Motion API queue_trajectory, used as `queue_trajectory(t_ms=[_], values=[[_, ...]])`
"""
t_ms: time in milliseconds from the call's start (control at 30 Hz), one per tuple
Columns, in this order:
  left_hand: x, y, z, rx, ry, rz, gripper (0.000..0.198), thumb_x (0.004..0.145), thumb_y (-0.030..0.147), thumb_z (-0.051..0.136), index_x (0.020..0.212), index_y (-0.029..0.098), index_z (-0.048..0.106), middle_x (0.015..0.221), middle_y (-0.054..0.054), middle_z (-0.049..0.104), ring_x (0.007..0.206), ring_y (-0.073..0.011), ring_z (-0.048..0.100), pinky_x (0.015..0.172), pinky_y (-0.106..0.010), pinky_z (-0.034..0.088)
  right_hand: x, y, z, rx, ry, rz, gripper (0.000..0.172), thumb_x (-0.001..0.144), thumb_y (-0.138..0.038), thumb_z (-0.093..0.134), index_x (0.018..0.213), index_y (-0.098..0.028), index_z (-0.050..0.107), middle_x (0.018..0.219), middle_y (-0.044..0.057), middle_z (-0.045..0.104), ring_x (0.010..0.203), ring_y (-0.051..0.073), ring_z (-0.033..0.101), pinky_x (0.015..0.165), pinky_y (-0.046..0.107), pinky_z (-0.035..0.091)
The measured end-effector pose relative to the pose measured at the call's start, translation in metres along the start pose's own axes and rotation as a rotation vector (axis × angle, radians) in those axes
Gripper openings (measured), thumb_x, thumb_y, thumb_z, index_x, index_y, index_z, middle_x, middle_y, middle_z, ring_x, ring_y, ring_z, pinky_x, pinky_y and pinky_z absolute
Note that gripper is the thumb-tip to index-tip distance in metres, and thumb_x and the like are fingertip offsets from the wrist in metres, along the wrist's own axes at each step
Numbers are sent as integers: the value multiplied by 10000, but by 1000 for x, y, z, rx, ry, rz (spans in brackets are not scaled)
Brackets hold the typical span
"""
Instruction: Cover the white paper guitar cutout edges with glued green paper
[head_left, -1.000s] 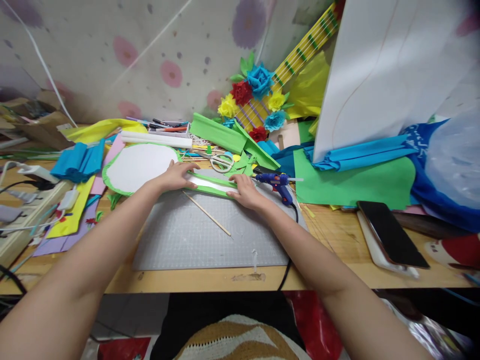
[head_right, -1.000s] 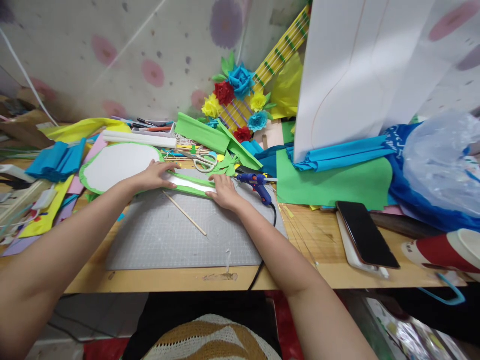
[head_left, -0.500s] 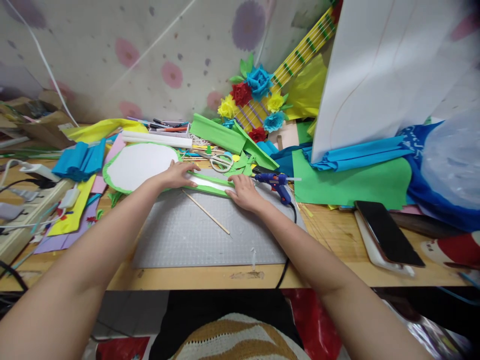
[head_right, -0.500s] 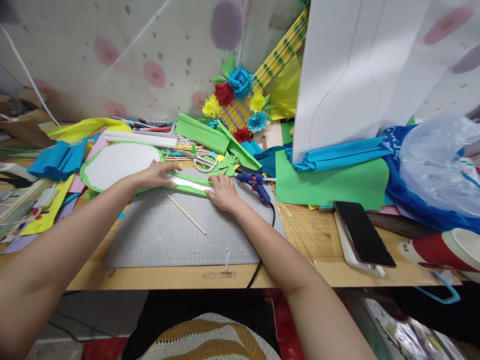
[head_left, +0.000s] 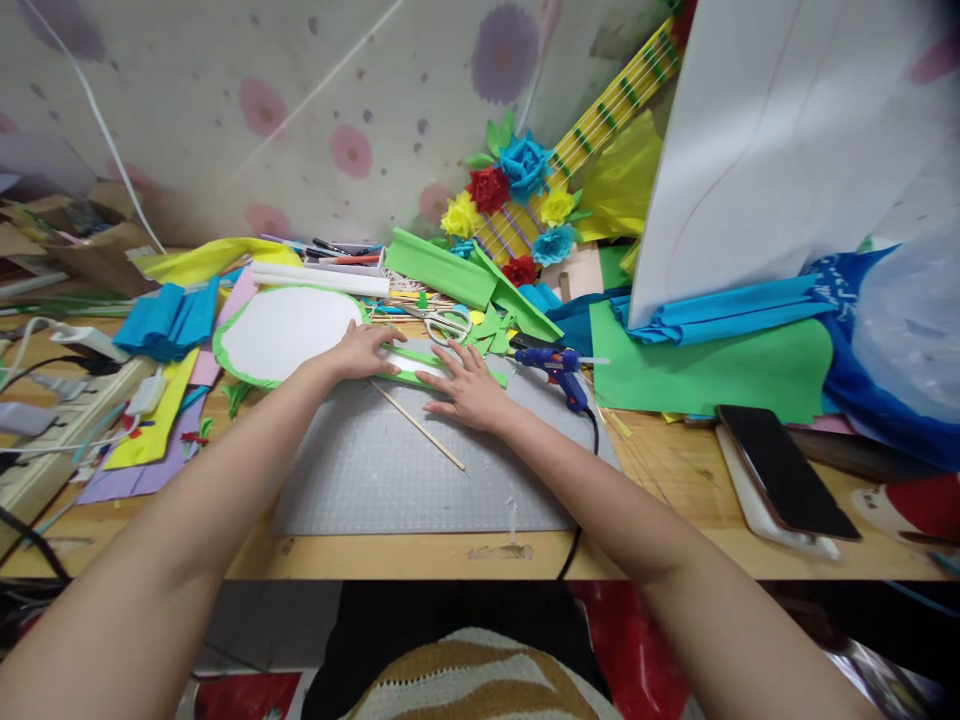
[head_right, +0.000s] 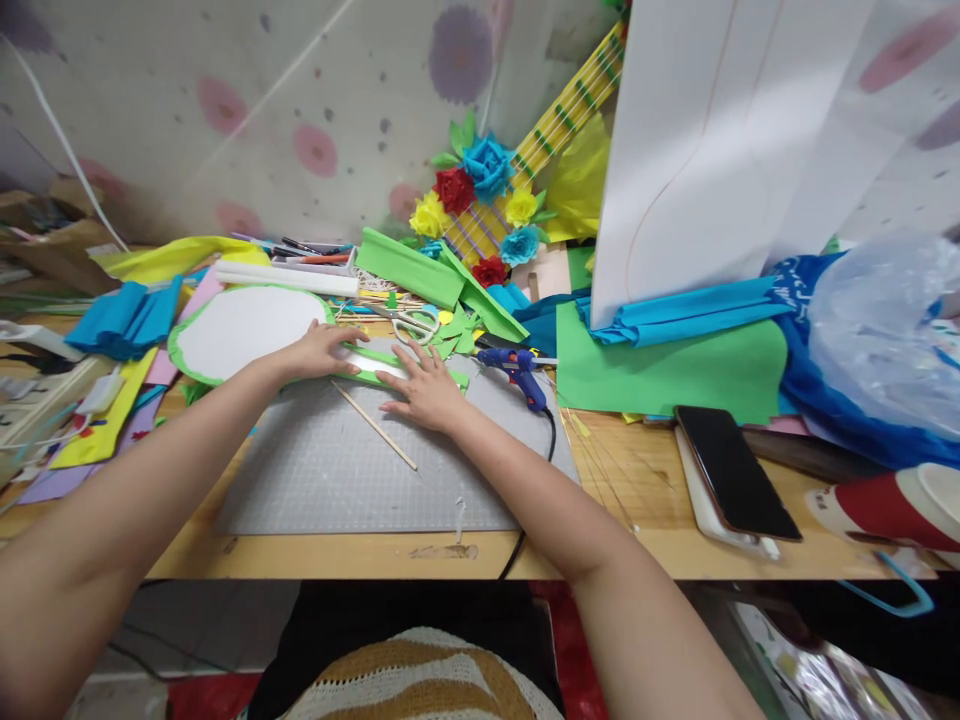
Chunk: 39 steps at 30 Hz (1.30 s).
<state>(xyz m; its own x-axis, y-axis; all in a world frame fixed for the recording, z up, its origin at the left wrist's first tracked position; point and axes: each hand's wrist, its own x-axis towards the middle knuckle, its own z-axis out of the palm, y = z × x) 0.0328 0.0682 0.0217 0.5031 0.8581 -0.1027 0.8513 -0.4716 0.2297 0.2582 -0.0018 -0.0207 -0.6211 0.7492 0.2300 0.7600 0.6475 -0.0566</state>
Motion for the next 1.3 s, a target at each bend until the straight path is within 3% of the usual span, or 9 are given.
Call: queue_trajectory(t_ms=[200, 300, 400, 600, 733, 933, 1100, 1300], values=[[3, 6, 8, 116, 61, -40, 660, 684, 667, 507, 1116, 172, 570, 1172, -128, 593, 1165, -331, 463, 1061, -546, 138, 4, 0, 1, 29, -18, -12, 593, 822, -595, 477, 1346, -321, 446, 1504, 67, 260, 1398, 321, 103, 1090, 573, 125], [6, 9, 12, 167, 92, -63, 720, 641, 743, 503, 1064, 168, 591, 1120, -139, 608, 1132, -336, 481, 1057, -548, 148, 2, 3, -3, 70, -44, 8, 687, 809, -591, 504, 1398, -261, 374, 1519, 97, 211, 1402, 329, 72, 1095, 565, 127], [8, 9, 14, 195, 86, -69, 702, 632, 725, 539, 1059, 170, 587, 1114, -144, 606, 1124, -332, 487, 1057, -547, 147, -8, 11, -10, 88, -38, 49, 772, 798, -585, 528, 1431, -202, 307, 1522, 120, 191, 1406, 328, 42, 1101, 553, 127], [9, 10, 12, 208, 49, -111, 719, 629, 712, 546, 1086, 157, 565, 1132, -151, 589, 1136, -335, 475, 1060, -531, 161, -31, 20, -22, 18, -104, 15, 708, 788, -630, 501, 1398, -296, 370, 1528, 97, 180, 1400, 352, 63, 1083, 578, 129], [11, 16, 10, 227, 6, -148, 728, 607, 705, 558, 1091, 162, 563, 1150, -144, 578, 1148, -332, 464, 1068, -531, 145, -31, 15, -24, -37, -146, 0, 682, 815, -644, 432, 1394, -287, 383, 1525, 93, 188, 1402, 340, 64, 1099, 555, 97], [8, 36, 20, 188, 132, -119, 768, 659, 745, 470, 1114, 134, 567, 1192, -168, 555, 1218, -343, 405, 1091, -550, 43, -32, 24, -20, 18, -171, 15, 671, 879, -615, 311, 1444, -256, 272, 1533, 82, 146, 1410, 309, 30, 1102, 544, 128], [9, 49, 24, 155, 160, -147, 683, 664, 679, 537, 1098, 153, 572, 1135, -149, 582, 1181, -332, 441, 1087, -568, 65, -47, 39, -18, 13, -150, 22, 657, 875, -628, 302, 1440, -296, 270, 1541, 46, 121, 1407, 323, -17, 1100, 564, 107], [13, 67, 29, 217, 269, 15, 604, 741, 618, 516, 1105, 136, 551, 1156, -160, 575, 1209, -316, 430, 1100, -565, -23, -57, 43, -15, -24, -151, -16, 676, 850, -660, 316, 1436, -327, 268, 1539, 24, 132, 1408, 324, -3, 1108, 557, 93]])
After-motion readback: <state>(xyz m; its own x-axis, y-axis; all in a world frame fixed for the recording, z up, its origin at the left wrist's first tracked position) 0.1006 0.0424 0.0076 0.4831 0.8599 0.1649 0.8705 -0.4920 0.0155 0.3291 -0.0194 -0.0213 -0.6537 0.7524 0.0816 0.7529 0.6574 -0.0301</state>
